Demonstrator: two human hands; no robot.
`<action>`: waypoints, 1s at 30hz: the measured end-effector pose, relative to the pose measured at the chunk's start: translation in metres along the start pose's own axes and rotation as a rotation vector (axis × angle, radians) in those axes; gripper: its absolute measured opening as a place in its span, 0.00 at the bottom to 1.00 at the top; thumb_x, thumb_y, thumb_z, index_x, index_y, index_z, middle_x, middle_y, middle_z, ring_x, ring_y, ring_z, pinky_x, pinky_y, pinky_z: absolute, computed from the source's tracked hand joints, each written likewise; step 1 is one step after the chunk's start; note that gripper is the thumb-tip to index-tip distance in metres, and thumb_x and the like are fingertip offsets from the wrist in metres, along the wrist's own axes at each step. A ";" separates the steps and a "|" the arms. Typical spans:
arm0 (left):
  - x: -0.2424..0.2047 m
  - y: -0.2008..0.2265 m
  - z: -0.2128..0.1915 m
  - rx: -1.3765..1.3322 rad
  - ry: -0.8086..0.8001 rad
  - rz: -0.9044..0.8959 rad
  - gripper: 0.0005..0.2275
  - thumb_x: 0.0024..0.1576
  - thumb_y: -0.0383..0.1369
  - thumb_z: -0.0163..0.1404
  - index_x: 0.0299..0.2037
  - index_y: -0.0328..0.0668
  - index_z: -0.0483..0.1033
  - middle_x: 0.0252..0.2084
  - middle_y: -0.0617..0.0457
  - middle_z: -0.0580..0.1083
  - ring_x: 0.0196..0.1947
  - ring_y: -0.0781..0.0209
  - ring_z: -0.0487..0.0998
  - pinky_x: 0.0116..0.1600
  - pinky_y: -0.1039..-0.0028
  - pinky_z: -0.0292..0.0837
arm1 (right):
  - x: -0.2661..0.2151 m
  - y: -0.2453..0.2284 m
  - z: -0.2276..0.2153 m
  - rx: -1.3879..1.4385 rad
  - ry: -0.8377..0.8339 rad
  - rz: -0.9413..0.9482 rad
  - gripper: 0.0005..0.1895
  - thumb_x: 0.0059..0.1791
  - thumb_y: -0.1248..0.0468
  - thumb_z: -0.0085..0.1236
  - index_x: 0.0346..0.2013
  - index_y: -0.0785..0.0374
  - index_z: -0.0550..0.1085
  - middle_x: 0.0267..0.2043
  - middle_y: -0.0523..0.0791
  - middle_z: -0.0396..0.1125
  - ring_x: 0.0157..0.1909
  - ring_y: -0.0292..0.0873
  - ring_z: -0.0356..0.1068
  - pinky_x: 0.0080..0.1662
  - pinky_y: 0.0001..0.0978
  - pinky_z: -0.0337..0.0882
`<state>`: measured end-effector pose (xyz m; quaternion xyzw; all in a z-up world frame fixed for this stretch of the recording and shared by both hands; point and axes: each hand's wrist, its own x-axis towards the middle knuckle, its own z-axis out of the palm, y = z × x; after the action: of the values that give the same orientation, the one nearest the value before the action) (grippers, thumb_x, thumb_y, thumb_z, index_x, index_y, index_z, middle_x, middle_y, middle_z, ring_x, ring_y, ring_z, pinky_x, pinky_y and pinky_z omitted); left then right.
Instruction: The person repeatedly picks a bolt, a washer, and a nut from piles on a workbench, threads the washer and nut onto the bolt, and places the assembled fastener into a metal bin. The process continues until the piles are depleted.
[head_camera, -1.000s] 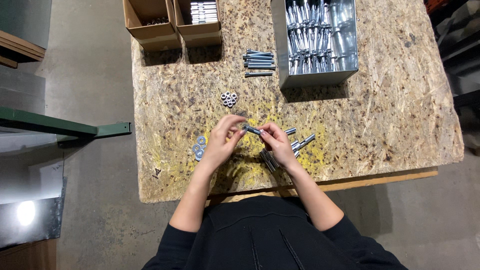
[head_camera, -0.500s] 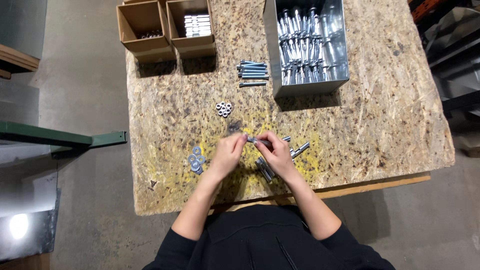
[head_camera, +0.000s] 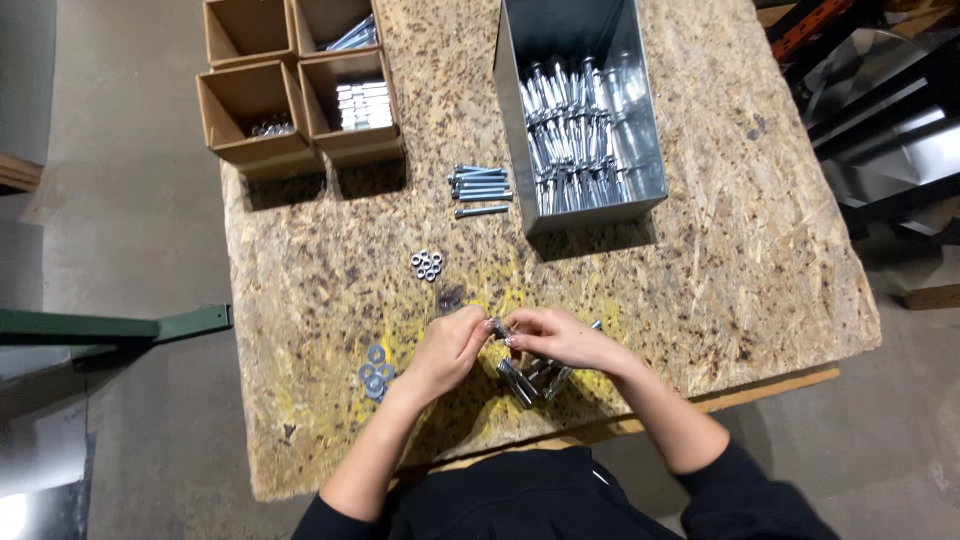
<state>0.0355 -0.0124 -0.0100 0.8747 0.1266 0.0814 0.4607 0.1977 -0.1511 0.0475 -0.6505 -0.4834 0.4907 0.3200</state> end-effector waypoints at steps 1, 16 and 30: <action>0.002 0.000 -0.002 0.000 -0.002 0.006 0.13 0.63 0.40 0.36 0.30 0.44 0.66 0.25 0.40 0.67 0.32 0.34 0.72 0.33 0.55 0.66 | 0.008 0.002 -0.012 -0.002 0.006 0.001 0.07 0.48 0.64 0.53 0.39 0.62 0.74 0.27 0.51 0.73 0.31 0.48 0.69 0.40 0.38 0.67; -0.046 -0.074 -0.011 -0.164 0.278 -0.266 0.08 0.60 0.34 0.44 0.35 0.41 0.75 0.28 0.56 0.74 0.27 0.66 0.73 0.34 0.79 0.68 | 0.104 0.018 -0.224 -0.063 0.707 0.288 0.38 0.44 0.74 0.61 0.65 0.67 0.55 0.31 0.47 0.69 0.31 0.36 0.69 0.34 0.20 0.73; -0.047 -0.079 -0.009 -0.150 0.255 -0.321 0.09 0.60 0.35 0.44 0.38 0.42 0.76 0.31 0.55 0.77 0.30 0.65 0.77 0.37 0.78 0.74 | 0.147 0.012 -0.154 -0.280 0.394 0.518 0.17 0.48 0.69 0.57 0.51 0.62 0.69 0.34 0.45 0.70 0.27 0.35 0.68 0.29 0.19 0.72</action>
<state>-0.0237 0.0236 -0.0716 0.7891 0.3150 0.1265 0.5119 0.3548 -0.0078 0.0366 -0.8712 -0.2940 0.3495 0.1800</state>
